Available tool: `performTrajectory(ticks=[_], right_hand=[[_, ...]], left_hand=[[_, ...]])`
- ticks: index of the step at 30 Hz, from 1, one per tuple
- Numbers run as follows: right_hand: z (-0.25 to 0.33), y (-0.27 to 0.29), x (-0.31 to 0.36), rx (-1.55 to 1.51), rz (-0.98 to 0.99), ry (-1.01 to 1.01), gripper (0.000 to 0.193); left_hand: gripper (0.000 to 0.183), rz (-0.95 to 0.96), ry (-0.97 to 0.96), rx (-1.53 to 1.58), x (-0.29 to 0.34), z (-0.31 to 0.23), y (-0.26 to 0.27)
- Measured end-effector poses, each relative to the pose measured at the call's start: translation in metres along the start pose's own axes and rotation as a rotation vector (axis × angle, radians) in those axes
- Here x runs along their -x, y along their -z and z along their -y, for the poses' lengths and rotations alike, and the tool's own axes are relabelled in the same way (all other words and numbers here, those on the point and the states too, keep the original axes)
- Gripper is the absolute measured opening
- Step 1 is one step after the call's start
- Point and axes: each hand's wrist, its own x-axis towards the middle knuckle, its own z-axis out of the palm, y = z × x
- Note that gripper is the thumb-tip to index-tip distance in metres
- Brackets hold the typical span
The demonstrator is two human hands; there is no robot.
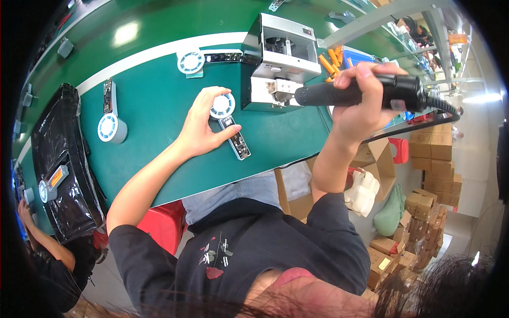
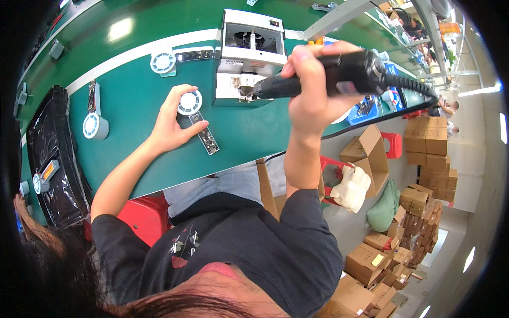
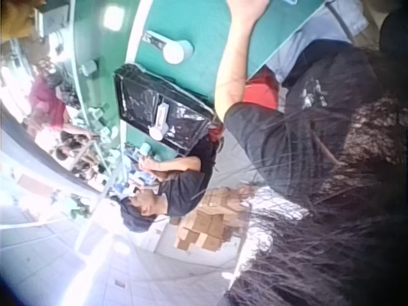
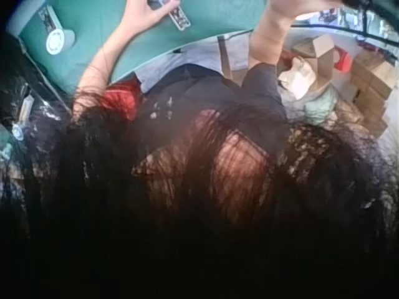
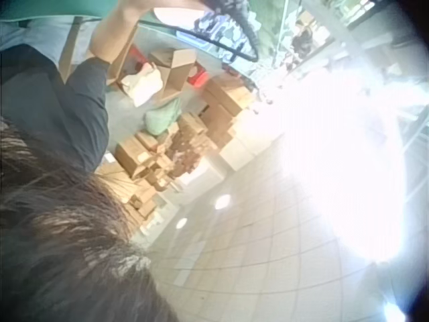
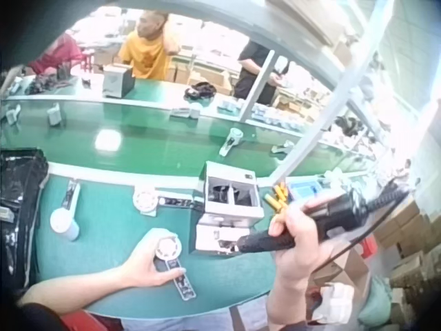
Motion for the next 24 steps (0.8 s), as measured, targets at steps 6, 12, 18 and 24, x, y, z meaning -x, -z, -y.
performTrajectory(ticks=[6, 12, 18, 24], right_hand=[[0.002, 0.032, 0.068, -0.134, 0.096, 0.223, 0.044], [0.027, 0.046, 0.058, -0.172, -0.099, -0.015, 0.034], [0.026, 0.041, 0.032, -0.143, -0.171, 0.071, 0.033], [0.002, 0.021, 0.012, -0.046, -0.081, 0.044, 0.032]], left_hand=[[0.075, 0.004, 0.001, -0.001, 0.001, 0.002, -0.001], [0.075, 0.0, 0.01, -0.01, 0.0, 0.0, -0.002], [0.074, 0.02, 0.054, 0.008, 0.001, -0.001, -0.002], [0.075, 0.016, 0.042, -0.014, 0.0, 0.0, -0.001]])
